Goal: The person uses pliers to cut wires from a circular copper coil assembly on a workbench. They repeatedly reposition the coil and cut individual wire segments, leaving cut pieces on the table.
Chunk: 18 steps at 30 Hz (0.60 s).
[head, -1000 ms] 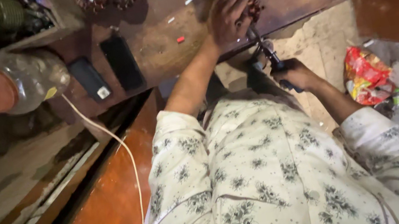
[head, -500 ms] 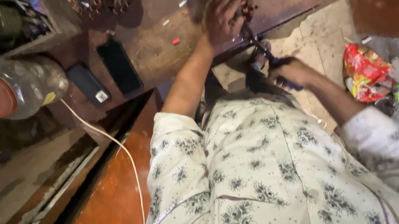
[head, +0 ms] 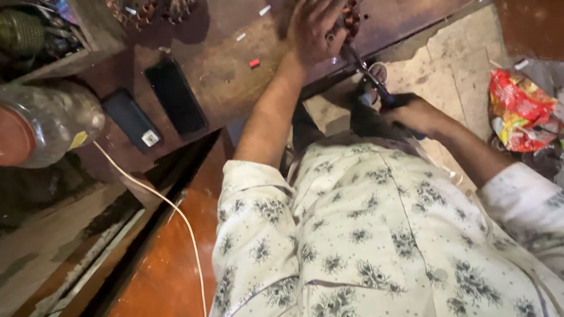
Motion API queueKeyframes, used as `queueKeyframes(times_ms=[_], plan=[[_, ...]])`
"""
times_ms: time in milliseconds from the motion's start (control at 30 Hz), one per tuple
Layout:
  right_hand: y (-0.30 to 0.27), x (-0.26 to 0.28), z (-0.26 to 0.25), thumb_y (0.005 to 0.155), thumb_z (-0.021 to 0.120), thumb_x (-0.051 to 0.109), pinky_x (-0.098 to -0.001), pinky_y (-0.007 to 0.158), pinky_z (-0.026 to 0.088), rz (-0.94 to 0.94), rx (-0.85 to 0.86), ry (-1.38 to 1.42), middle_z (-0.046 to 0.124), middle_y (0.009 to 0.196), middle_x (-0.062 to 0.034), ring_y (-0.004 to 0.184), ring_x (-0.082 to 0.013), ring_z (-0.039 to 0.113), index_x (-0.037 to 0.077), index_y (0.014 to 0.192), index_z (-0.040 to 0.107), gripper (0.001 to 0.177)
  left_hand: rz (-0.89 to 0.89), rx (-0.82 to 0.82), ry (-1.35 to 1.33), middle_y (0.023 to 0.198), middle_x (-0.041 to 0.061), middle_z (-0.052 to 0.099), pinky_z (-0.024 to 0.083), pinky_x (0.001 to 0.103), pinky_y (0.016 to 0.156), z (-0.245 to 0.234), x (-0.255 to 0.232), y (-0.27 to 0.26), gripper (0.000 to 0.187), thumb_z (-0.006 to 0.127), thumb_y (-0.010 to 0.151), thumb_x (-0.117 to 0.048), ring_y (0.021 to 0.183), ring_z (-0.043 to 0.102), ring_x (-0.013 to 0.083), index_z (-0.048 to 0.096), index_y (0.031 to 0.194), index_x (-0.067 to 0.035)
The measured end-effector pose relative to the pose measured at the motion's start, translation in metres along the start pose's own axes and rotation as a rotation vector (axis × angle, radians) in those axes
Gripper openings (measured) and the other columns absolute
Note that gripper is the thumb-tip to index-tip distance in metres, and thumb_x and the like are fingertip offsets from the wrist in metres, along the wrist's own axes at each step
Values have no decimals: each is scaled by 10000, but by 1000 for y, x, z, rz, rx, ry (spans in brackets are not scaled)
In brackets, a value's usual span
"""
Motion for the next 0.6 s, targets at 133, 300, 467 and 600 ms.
queueKeyframes(times_ms=[133,300,467,600], plan=[[5,11,-4,778,713,227,-383,601,531,23,16,-124,713,780,-150,630,-230,654,15,948,713,271,-5,11,8,1465,176,556,287,540,1225,-2,-1,-7,673,701,815,-312,1411,459,367,594,1412,-20],[2,25,11,841,738,394,-409,696,533,-136,-237,-335,723,776,-182,700,-275,672,-1,923,733,403,-11,75,-10,1460,184,560,293,528,1237,-6,0,6,660,704,823,-325,1414,462,372,596,1395,-14],[-1,17,26,819,758,408,-388,729,550,-130,-307,-243,741,848,-156,761,-227,710,24,984,755,418,-16,-75,84,1491,194,505,278,554,1226,-21,-24,8,740,720,792,-335,1424,442,378,529,1423,1],[-6,6,16,769,757,301,-358,710,540,-271,-138,-68,755,881,-108,765,-215,691,27,1045,732,390,-308,-151,42,1566,143,492,302,499,1271,-22,-27,1,631,673,920,-247,1493,429,356,519,1508,-77]])
Point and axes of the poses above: each hand's wrist, its own y-axis towards the middle knuckle, its own z-axis out of the palm, x = y × z, the point moved 3 cm from there along y, towards the middle knuckle
